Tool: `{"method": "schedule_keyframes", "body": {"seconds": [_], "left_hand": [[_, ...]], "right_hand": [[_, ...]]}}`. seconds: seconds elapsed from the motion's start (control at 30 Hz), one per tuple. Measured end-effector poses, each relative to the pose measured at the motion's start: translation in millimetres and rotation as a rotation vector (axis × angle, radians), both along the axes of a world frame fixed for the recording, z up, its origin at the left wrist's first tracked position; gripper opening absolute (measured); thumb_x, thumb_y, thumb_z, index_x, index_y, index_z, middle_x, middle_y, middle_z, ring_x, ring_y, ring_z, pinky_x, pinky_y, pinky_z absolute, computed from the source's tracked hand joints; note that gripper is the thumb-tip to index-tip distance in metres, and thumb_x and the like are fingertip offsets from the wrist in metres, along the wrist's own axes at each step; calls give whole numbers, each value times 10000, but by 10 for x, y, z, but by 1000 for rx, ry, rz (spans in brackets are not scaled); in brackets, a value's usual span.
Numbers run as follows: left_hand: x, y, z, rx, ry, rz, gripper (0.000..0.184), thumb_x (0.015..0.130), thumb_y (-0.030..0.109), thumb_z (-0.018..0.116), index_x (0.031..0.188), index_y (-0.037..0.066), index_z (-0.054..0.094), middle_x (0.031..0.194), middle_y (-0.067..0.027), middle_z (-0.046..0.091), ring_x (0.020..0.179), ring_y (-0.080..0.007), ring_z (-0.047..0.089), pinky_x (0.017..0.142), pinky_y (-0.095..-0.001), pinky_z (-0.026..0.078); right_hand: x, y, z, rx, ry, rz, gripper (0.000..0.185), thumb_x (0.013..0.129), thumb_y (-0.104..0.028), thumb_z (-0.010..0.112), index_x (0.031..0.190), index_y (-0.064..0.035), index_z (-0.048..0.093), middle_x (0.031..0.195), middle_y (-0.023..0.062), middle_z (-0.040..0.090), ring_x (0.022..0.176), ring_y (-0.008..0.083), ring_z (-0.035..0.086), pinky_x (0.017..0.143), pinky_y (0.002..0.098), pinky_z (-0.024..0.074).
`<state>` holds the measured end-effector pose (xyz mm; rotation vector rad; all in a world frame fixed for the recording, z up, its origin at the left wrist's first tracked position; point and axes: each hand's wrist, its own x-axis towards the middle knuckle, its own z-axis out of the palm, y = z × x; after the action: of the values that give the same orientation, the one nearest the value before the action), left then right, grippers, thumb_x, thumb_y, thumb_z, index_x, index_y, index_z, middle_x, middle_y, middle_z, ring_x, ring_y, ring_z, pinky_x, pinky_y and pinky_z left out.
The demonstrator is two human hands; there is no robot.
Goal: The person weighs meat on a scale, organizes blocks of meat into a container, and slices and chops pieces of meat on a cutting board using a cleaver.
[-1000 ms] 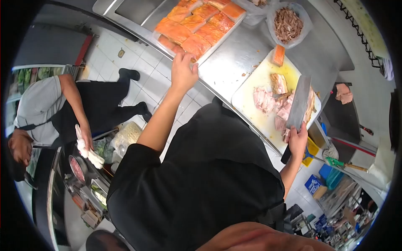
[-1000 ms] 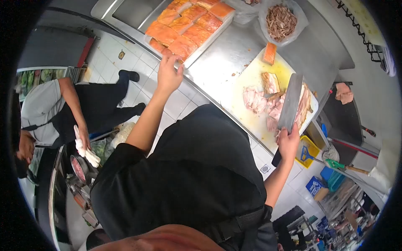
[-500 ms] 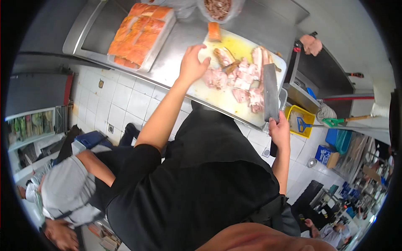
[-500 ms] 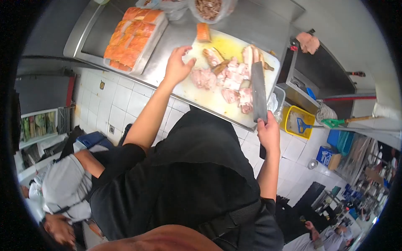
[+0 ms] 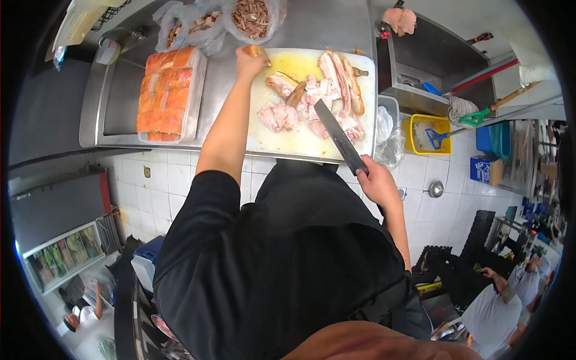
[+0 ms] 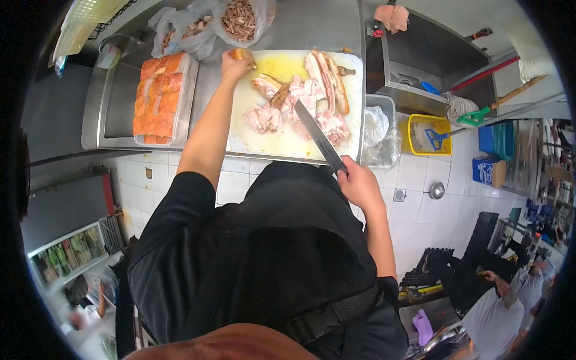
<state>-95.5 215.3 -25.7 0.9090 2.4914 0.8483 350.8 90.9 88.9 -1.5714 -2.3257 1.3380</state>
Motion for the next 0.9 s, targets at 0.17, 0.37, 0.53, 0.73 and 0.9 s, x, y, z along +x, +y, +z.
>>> {"method": "schedule_keyframes", "body": {"seconds": [0.17,0.37,0.53,0.73,0.9], "left_hand": [[-237,-688,63,583,-1003,123,518,874,82,677,1322,10,426,1212,-174,619,1043,-289,675,920,-414,550],[-147,-1246,611,895,-1375,-179,547,851,-37,634,1341,67,413,1294,-155,587,1121,-273,639,955,-402,536],[-110,-1164,1294,852,-1086,-501,655,770,-79,705,1340,60,416,1214,-130,622,1114,-212,632,959,-341,527],[49,-1018,1303,519,-768,-707,595,714,-72,707,1269,26,514,1158,-109,645,1045,-186,646,891,-317,533],[229,-663,894,155,-142,-1010,541,607,20,727,1143,11,652,1117,-118,649,1030,-270,638,941,-337,502]], "right_hand": [[-285,-16,9,4,-81,82,241,881,-156,612,1101,-58,605,833,224,673,835,440,640,725,489,489],[-961,-13,-280,-9,-56,314,266,880,-180,621,1135,-106,637,940,220,695,944,414,659,821,517,511],[-1104,57,-470,35,-129,293,301,889,-210,625,1182,-145,656,998,192,707,965,389,665,839,507,513],[-905,-44,-515,89,-199,141,340,899,-214,627,1233,-160,658,1022,185,711,997,379,664,860,489,516],[-754,-102,-371,86,-225,116,341,901,-211,630,1235,-155,662,1050,181,711,1015,374,663,875,487,515]]}}
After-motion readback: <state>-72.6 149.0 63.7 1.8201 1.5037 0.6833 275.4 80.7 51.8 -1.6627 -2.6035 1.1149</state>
